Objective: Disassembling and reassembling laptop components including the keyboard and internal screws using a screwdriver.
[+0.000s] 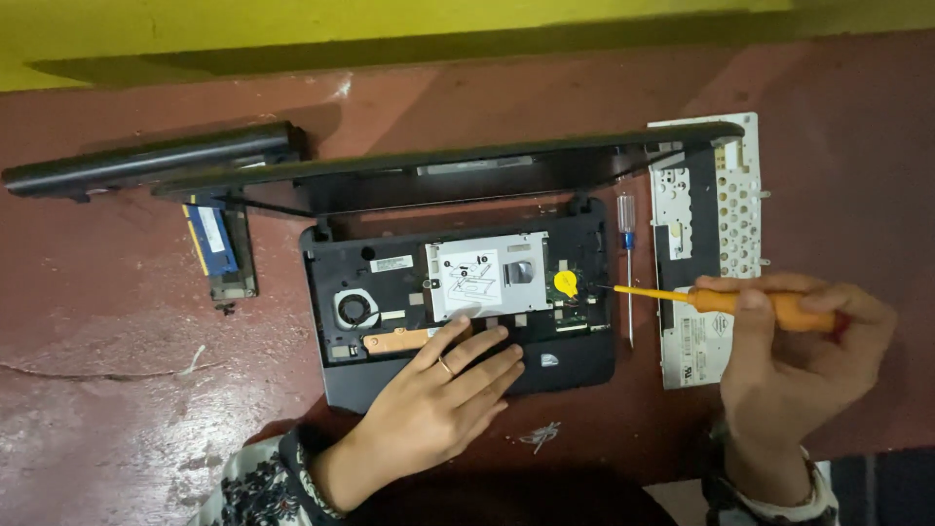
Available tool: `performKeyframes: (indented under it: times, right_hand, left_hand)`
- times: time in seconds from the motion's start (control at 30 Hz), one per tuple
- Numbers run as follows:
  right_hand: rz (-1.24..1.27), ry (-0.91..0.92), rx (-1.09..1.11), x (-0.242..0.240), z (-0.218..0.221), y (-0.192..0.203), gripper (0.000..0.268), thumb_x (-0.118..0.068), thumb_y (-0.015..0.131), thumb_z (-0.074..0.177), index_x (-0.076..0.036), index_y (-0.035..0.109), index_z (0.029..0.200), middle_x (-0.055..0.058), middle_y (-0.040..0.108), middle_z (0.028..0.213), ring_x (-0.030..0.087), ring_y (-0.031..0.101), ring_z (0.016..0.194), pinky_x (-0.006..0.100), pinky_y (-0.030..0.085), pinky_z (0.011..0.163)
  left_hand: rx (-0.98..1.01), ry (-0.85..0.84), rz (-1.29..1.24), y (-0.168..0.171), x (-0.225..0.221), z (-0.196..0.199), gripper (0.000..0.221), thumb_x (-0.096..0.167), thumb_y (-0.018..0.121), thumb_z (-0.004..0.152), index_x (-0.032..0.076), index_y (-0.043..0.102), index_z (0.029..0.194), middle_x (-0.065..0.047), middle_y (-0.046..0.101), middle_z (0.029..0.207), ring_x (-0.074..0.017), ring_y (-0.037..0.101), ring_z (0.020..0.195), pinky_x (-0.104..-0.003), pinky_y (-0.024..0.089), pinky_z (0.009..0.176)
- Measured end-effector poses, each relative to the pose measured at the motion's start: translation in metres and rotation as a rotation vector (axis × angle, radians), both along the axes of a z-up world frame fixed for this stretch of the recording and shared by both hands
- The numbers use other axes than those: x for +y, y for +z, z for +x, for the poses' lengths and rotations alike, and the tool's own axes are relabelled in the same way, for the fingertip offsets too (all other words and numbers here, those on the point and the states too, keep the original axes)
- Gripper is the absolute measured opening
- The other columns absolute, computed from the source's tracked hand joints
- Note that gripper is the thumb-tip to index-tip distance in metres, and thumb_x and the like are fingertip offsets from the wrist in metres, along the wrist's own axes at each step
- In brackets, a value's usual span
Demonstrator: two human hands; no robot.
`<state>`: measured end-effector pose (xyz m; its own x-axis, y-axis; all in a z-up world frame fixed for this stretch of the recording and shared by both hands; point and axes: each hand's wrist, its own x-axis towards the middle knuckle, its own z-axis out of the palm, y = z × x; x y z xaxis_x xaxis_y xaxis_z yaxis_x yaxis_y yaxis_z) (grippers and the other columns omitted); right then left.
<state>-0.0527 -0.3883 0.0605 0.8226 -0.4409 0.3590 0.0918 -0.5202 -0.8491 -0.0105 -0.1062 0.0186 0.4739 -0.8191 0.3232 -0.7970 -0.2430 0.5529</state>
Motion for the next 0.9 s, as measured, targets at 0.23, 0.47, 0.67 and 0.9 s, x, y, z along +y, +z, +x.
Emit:
performKeyframes:
  times: [0.23, 0.47, 0.67, 0.9]
  right_hand:
    - [0.006, 0.053, -0.015, -0.002, 0.004, -0.004, 0.034, 0.019, 0.049, 0.110, -0.005, 0.026, 0.118, 0.031, 0.052, 0.100, 0.047, 0.069, 0.085, 0.053, 0.066, 0.082]
    - [0.023, 0.040, 0.022, 0.001, 0.004, -0.003, 0.033, 0.015, 0.050, 0.111, -0.006, 0.026, 0.118, 0.029, 0.052, 0.101, 0.044, 0.069, 0.086, 0.052, 0.065, 0.087]
    - [-0.051, 0.077, 0.000, 0.000, 0.003, -0.002, 0.034, 0.018, 0.053, 0.110, -0.003, 0.028, 0.120, 0.028, 0.051, 0.106, 0.043, 0.069, 0.090, 0.054, 0.068, 0.090]
    - [-0.582, 0.200, 0.051, 0.015, -0.006, 0.026, 0.026, 0.001, 0.084, 0.095, 0.005, 0.059, 0.101, 0.020, 0.076, 0.103, 0.031, 0.076, 0.100, 0.036, 0.058, 0.092]
  left_hand:
    - [0.027, 0.017, -0.025, 0.002, -0.001, 0.001, 0.029, 0.011, 0.068, 0.102, -0.004, 0.068, 0.127, -0.014, 0.065, 0.133, -0.0381, 0.058, 0.131, -0.058, 0.039, 0.116]
    - [0.012, 0.012, -0.018, 0.004, -0.001, 0.002, 0.029, 0.011, 0.066, 0.104, -0.004, 0.067, 0.128, -0.014, 0.064, 0.134, -0.0386, 0.057, 0.132, -0.057, 0.039, 0.117]
    - [-0.005, 0.015, -0.013, 0.003, -0.001, 0.001, 0.027, 0.011, 0.069, 0.102, -0.003, 0.070, 0.125, -0.014, 0.064, 0.135, -0.0381, 0.057, 0.132, -0.057, 0.039, 0.117]
    - [0.013, 0.034, -0.033, 0.005, -0.003, 0.001, 0.030, 0.011, 0.068, 0.102, -0.004, 0.067, 0.127, -0.014, 0.065, 0.132, -0.0385, 0.058, 0.131, -0.056, 0.040, 0.116]
